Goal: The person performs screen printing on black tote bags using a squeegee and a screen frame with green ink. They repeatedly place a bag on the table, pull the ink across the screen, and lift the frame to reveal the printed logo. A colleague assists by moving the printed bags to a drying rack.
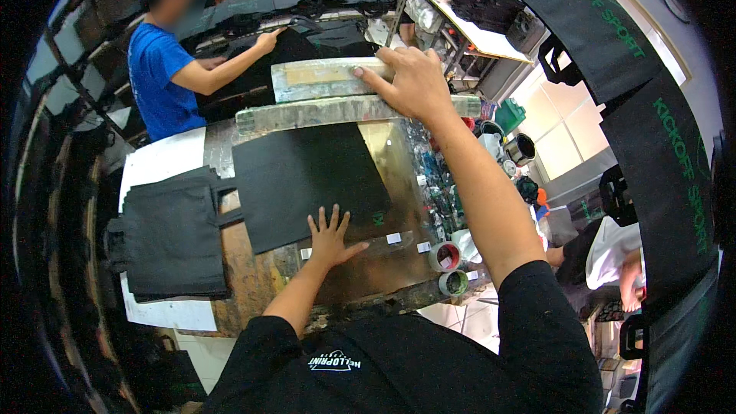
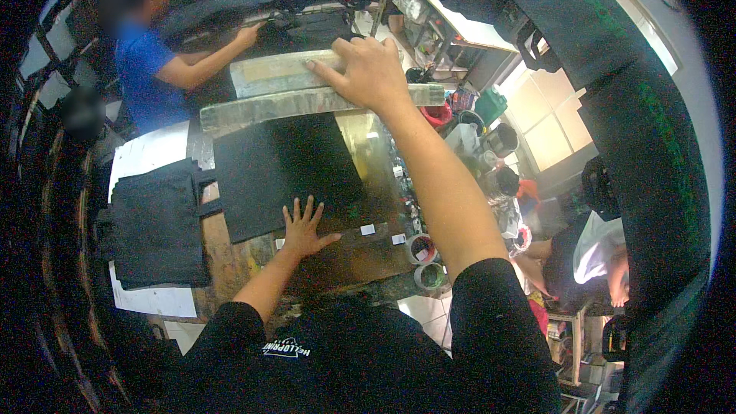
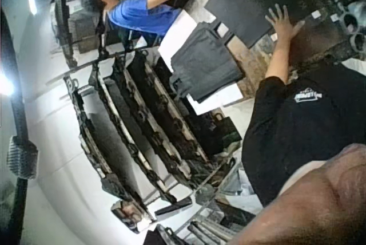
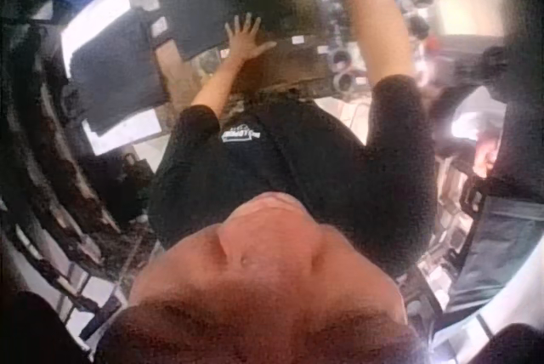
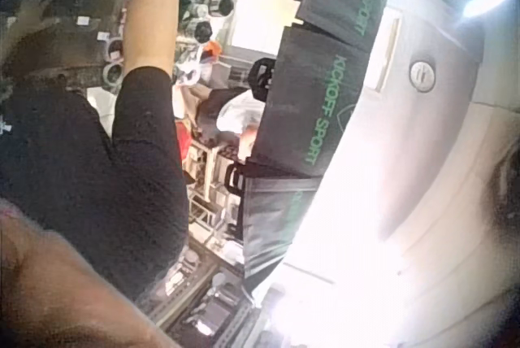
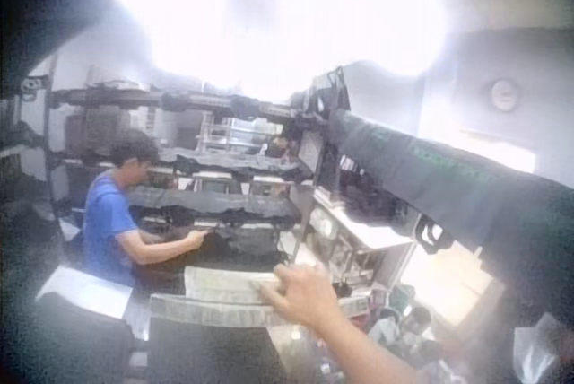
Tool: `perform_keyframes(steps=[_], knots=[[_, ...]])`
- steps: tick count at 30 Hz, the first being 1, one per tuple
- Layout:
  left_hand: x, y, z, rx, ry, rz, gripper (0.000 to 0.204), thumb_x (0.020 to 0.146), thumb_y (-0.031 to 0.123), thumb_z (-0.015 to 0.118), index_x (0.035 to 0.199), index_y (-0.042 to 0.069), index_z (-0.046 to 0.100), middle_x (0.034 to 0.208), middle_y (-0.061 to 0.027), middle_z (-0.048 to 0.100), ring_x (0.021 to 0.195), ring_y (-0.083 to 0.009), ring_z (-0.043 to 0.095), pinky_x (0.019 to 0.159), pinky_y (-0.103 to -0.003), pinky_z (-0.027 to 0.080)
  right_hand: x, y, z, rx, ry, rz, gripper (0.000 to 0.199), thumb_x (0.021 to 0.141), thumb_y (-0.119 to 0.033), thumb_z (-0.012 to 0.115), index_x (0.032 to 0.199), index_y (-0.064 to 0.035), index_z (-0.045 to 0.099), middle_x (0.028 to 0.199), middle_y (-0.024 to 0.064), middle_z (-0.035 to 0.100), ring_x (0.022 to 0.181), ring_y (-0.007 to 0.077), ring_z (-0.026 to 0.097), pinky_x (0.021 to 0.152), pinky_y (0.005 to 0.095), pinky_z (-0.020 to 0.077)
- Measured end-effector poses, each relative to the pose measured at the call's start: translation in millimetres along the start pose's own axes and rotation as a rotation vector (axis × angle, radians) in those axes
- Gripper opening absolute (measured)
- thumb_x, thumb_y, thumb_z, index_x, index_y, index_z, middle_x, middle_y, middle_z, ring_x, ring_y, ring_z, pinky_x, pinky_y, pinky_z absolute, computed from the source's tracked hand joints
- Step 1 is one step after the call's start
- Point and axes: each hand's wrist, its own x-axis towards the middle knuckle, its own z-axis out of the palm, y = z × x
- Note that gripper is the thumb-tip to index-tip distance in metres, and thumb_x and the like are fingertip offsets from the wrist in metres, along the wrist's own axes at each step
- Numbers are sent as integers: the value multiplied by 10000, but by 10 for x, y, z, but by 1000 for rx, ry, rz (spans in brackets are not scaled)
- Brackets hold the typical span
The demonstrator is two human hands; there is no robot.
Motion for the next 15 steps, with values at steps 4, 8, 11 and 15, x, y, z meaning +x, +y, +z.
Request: perform_keyframes(steps=[4,8,11,15], knots=[[232,230,107,-17,10,69,1191,820,961,437,1666,126,353,1759,-192,185,1601,-530,69,1214,-764,-18,-4,24,-11,15,3,14,612,961,-674,582,978,-87,757,899,146,730,934,332,689,867,494,420],[288,366,208,-42,10,156,1236,785,986,438,1673,131,336,1770,-192,143,1613,-508,30,1213,-762,-52,28,23,-25,33,-3,18,614,958,-671,592,982,-83,766,895,158,724,923,338,682,849,492,428],[279,515,264,-43,14,180,1235,785,981,451,1672,129,338,1767,-197,149,1614,-505,37,1211,-763,-56,17,45,18,33,49,10,634,937,-712,582,900,-104,759,850,141,732,886,328,705,835,532,441],[127,616,415,-59,104,211,1188,798,948,502,1642,119,396,1754,-204,183,1605,-514,64,1206,-773,-29,3,52,57,38,46,11,630,938,-709,583,903,-105,760,864,143,737,901,327,710,859,543,446]])
